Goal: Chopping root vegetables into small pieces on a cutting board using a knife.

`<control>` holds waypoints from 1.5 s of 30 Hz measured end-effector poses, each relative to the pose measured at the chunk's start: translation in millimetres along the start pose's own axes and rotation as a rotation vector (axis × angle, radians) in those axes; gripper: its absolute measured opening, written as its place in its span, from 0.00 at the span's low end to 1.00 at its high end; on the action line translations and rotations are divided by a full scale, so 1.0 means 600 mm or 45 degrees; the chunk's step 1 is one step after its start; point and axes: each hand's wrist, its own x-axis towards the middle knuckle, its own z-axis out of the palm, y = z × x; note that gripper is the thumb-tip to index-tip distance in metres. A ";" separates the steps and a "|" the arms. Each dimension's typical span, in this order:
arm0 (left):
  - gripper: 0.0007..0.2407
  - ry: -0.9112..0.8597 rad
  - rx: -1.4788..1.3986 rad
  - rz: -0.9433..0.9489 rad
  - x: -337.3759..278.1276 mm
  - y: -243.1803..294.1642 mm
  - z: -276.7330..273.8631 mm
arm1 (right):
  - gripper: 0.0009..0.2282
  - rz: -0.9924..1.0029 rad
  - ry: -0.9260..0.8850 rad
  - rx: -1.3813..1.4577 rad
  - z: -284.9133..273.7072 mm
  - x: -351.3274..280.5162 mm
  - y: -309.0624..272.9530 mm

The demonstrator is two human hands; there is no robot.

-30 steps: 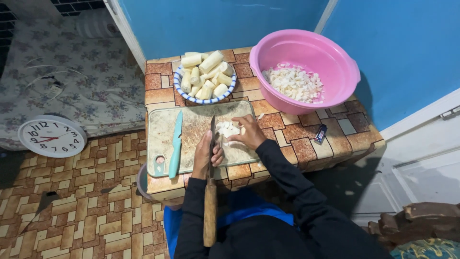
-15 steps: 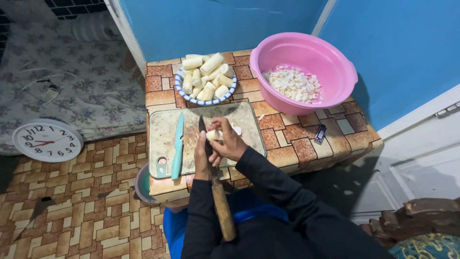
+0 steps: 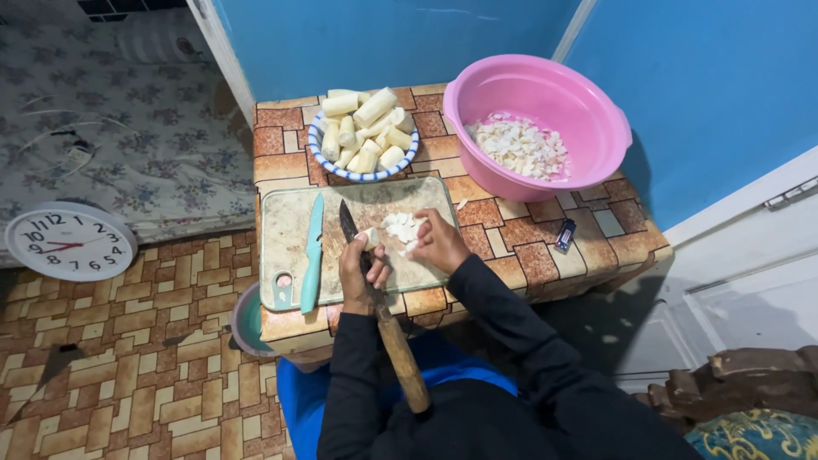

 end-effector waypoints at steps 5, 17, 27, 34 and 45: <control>0.07 -0.001 0.005 0.006 0.003 -0.008 -0.008 | 0.28 -0.324 0.124 -0.060 0.007 0.036 0.003; 0.06 -0.033 0.113 0.050 -0.016 0.004 0.022 | 0.14 -0.597 -0.246 -0.517 -0.010 0.027 -0.034; 0.06 -0.031 0.196 0.019 0.004 -0.020 -0.014 | 0.09 -0.548 -0.232 -0.477 -0.004 0.051 0.036; 0.05 0.017 0.144 0.015 0.011 -0.024 -0.019 | 0.05 -0.521 -0.215 -0.370 0.005 0.057 0.026; 0.06 -0.014 0.130 0.020 -0.001 -0.008 0.013 | 0.12 0.193 0.026 0.855 -0.016 0.041 -0.001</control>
